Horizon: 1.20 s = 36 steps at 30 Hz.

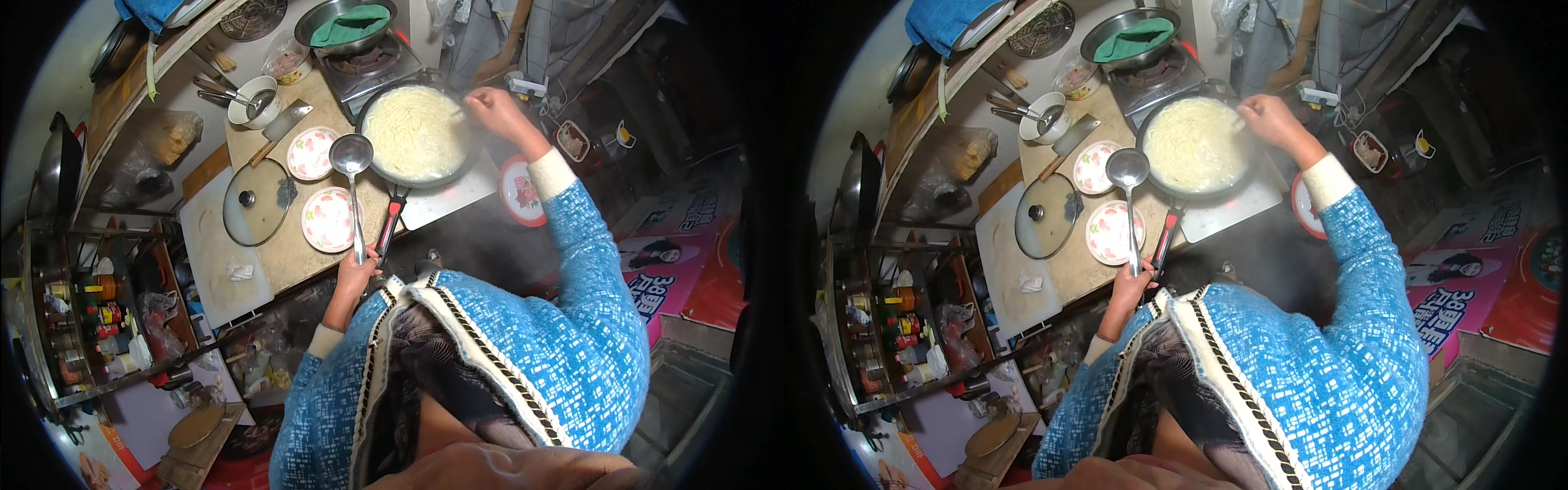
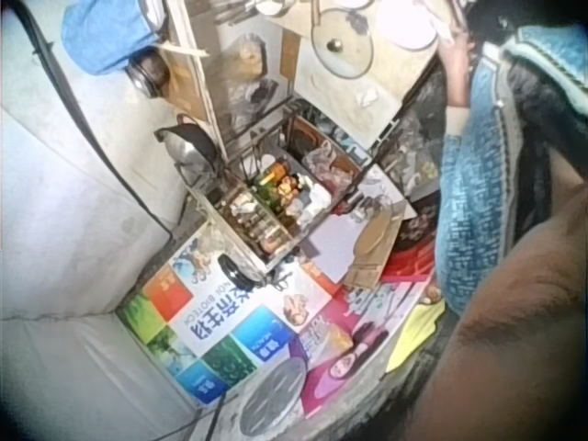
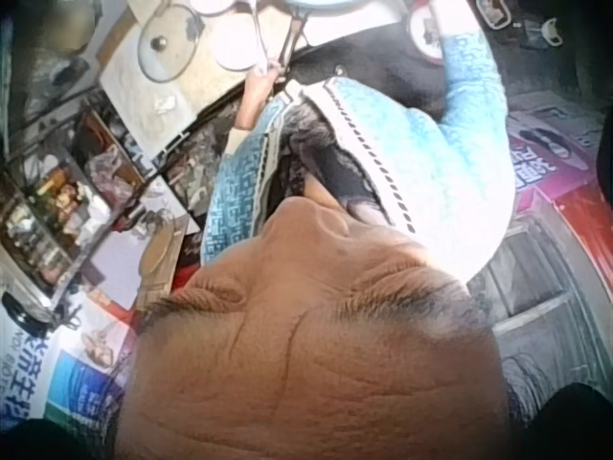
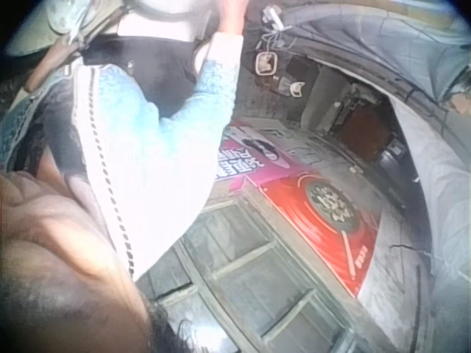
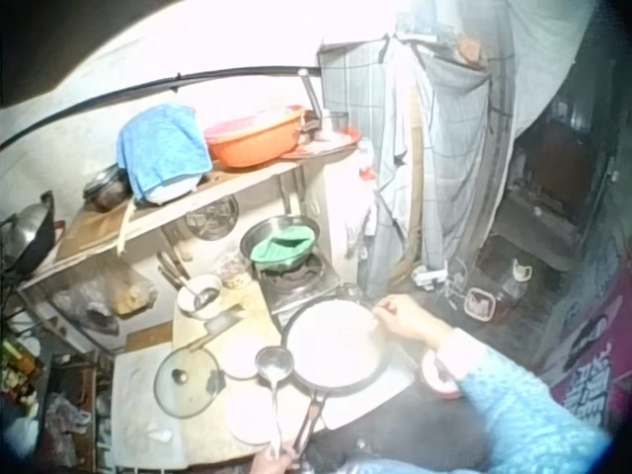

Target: The person stirs boiling noodles in a pan on a portable stove using chopsticks, then covers the pan with a lid. They retrieve two bowls from a shelf and place them on the counter. The person continues stirring the noodles and then uses a ladle and chopsticks to transfer cooked noodles into the bowls.

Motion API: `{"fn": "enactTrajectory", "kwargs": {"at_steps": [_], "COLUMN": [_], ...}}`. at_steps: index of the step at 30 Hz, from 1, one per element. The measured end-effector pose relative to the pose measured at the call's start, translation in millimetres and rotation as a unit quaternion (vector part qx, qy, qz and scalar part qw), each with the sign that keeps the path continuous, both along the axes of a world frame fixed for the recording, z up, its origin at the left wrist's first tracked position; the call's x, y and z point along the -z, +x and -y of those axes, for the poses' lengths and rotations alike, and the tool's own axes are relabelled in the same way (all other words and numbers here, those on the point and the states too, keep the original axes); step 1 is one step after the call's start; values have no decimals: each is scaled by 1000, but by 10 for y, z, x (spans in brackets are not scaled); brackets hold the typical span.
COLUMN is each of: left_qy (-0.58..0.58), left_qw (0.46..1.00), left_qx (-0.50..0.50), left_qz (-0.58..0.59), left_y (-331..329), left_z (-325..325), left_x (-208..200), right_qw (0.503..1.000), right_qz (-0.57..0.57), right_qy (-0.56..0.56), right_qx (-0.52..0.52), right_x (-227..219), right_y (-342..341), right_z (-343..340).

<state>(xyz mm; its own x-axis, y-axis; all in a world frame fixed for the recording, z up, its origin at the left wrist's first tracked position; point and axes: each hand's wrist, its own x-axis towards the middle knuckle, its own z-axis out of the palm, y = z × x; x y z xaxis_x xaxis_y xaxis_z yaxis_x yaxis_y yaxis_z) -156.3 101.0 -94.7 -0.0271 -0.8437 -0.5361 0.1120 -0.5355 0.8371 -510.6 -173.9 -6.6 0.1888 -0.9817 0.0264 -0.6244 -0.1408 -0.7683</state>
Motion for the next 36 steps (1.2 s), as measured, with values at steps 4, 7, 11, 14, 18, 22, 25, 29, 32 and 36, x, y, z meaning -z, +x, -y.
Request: {"fn": "enactTrajectory", "kwargs": {"at_steps": [4, 7, 11, 14, 18, 22, 25, 29, 32, 36], "left_qy": [2, -4, 2, 1, 4, 5, -6, 1, -5, -8], "left_qw": [1000, 1000, 1000, 1000, 1000, 1000, 1000, 998, 998, 997], "left_qx": [-4, -3, -4, -10, -16, -21, -30, -66, -67, -73], "left_qz": [1, -3, -4, -6, -4, 13, 5, 3, 5, 4], "left_y": [5, 12, 15, 8, -2, -20, -44, -78, -88, -109], "left_z": [-8, -6, -16, -35, -33, -42, -62, -82, -89, -89], "left_x": [35, 45, 43, 40, 36, 28, 21, 10, -1, -16], "right_qw": [997, 995, 976, 988, 994, 989, 981, 994, 995, 974], "right_qz": [-48, 92, 200, 146, 86, 104, 151, 69, 36, 67], "right_qy": [9, 41, 84, 33, -32, 76, 83, -65, 93, 159], "right_qx": [65, 24, -36, 40, 66, -66, -84, 63, -7, -149], "right_x": [198, 511, 469, 365, 566, 624, 412, 447, 573, 449], "right_y": [17, 248, 104, -36, 181, 281, 172, 381, 528, 539], "right_z": [-39, -34, 230, 458, 493, 577, 890, 1106, 1045, 1077]}}
